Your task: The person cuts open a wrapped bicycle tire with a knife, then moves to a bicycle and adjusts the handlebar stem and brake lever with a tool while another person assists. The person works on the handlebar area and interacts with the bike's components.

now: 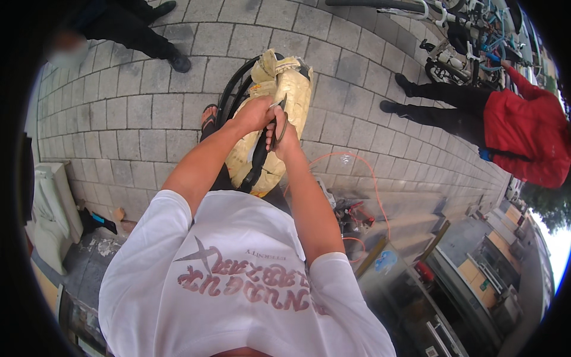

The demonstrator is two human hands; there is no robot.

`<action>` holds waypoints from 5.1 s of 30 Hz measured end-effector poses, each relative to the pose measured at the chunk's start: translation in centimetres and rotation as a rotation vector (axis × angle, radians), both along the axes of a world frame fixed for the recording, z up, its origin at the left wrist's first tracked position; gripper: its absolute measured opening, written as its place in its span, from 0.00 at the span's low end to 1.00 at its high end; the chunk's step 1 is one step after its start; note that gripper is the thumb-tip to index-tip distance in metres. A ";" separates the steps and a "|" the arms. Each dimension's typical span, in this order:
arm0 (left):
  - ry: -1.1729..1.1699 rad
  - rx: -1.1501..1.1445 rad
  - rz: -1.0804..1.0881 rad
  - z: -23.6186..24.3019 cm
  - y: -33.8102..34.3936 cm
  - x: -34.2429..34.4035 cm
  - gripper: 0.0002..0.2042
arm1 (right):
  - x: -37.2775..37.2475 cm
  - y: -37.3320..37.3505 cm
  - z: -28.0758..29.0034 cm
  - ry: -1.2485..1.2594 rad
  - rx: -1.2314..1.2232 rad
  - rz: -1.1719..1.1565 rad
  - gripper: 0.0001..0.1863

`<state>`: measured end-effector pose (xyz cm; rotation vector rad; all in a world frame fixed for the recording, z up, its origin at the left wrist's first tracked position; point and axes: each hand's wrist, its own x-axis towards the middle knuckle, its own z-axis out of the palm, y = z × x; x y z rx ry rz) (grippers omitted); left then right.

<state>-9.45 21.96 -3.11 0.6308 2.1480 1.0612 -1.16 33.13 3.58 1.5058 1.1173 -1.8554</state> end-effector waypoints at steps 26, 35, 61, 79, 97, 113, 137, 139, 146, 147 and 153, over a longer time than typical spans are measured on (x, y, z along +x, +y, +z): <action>-0.138 -0.041 0.187 0.7 -1.2 0.5 0.12 | -2.0 1.6 -0.5 -0.110 0.034 0.104 0.31; -0.136 -0.070 0.207 0.2 -1.2 1.1 0.13 | -1.4 0.7 -0.1 -0.117 0.094 0.150 0.34; -0.107 -0.040 0.215 -0.2 -1.5 1.0 0.11 | -2.7 1.6 -1.3 -0.110 0.037 0.113 0.36; -0.164 -0.058 0.273 0.0 -1.9 1.3 0.11 | -4.6 1.9 -1.4 -0.089 0.033 0.133 0.34; -0.130 -0.038 0.330 -1.1 -2.2 1.4 0.12 | -5.8 2.6 -2.2 -0.119 -0.017 0.091 0.31; -0.118 -0.005 0.390 -1.2 -2.7 2.5 0.13 | -6.2 3.8 -3.4 -0.106 -0.056 0.090 0.32; -0.081 0.032 0.328 -2.0 -3.9 1.3 0.12 | -7.6 5.8 -3.0 -0.073 -0.218 0.023 0.40; -0.096 0.035 0.340 -1.9 -3.9 1.6 0.11 | -8.3 5.7 -3.8 -0.046 -0.210 0.050 0.40; -0.092 0.009 0.392 -1.8 -3.4 1.8 0.11 | -9.8 4.0 -5.9 -0.106 -0.130 -0.027 0.33; -0.101 0.003 0.389 -2.0 -3.5 2.0 0.12 | -9.2 3.8 -5.6 -0.072 -0.095 -0.043 0.32; -0.129 -0.008 0.394 -2.9 -4.6 2.2 0.12 | -8.4 2.0 -5.0 -0.089 0.002 -0.098 0.32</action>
